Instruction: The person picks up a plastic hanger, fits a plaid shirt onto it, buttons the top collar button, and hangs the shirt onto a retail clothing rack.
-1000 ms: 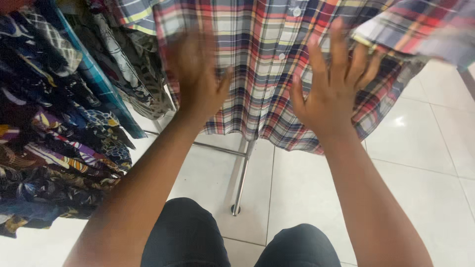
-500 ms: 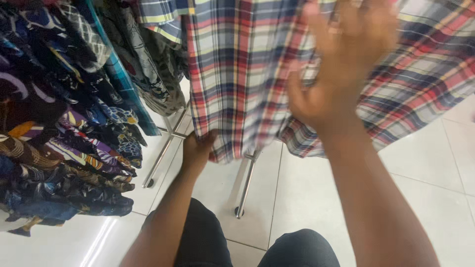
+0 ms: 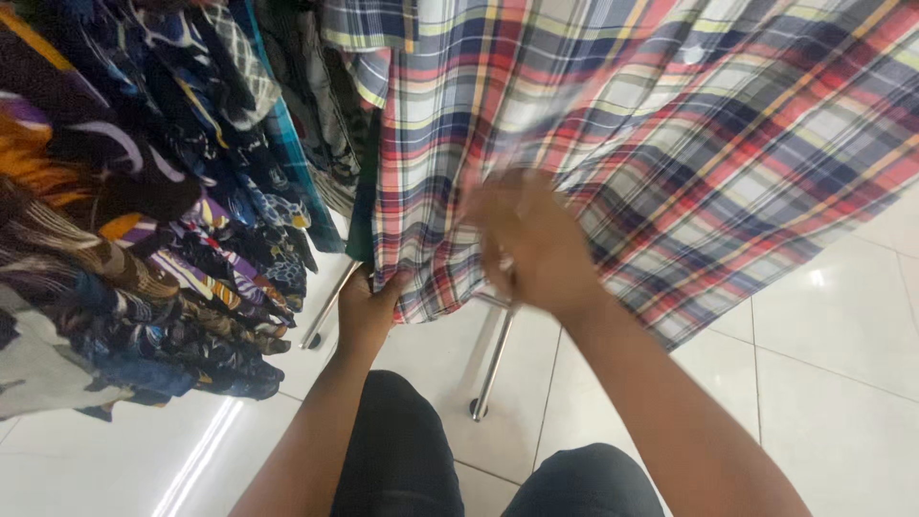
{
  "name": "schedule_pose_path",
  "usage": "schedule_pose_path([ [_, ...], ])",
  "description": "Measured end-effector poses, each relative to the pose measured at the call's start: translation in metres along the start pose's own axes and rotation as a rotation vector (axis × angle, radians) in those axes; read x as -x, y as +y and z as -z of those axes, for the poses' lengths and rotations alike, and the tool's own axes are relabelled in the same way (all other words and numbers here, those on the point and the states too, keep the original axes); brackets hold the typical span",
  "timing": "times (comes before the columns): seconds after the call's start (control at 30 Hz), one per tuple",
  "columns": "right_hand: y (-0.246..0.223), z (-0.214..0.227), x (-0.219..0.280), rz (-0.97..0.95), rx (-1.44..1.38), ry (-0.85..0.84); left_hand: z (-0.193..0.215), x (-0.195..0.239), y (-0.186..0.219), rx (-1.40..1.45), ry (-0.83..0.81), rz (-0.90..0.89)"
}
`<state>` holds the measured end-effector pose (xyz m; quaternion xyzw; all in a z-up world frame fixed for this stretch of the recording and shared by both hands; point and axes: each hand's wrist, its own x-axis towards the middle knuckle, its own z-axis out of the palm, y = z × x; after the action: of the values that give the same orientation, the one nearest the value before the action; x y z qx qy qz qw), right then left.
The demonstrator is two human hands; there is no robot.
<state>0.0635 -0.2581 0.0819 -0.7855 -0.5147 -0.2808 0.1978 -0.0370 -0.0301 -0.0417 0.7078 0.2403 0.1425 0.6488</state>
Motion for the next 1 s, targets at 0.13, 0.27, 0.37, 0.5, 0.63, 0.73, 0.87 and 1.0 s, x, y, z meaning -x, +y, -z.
schedule_pose_path([
  [0.13, 0.003, 0.034, -0.044, -0.018, 0.377, 0.140, -0.001, 0.019, 0.016, 0.023, 0.033, -0.057],
  [0.27, 0.005, -0.023, 0.036, 0.075, 0.392, -0.128, 0.006, -0.003, -0.036, -0.013, 0.115, -0.259],
  [0.37, -0.004, -0.014, 0.096, -0.033, 0.067, -0.514, 0.009, -0.007, -0.039, -0.238, 0.187, -0.353],
  [0.5, 0.027, 0.062, 0.105, -0.132, -0.599, 0.093, -0.014, 0.029, 0.026, -0.090, 0.397, -0.852],
  [0.63, 0.072, 0.168, 0.094, -0.233, -1.415, 0.616, -0.059, 0.050, 0.128, 0.674, -0.672, -0.742],
  [0.73, 0.071, 0.189, 0.068, -0.367, -1.579, 0.802, -0.087, 0.010, 0.182, 0.935, -1.333, -0.439],
  [0.87, 0.079, 0.138, 0.112, -0.955, -1.472, 0.934, -0.103, -0.073, 0.135, 0.806, -0.999, -0.341],
  [1.0, 0.107, 0.086, 0.202, -1.430, -0.854, 0.874, -0.075, -0.093, 0.087, 0.574, -0.283, -0.112],
])
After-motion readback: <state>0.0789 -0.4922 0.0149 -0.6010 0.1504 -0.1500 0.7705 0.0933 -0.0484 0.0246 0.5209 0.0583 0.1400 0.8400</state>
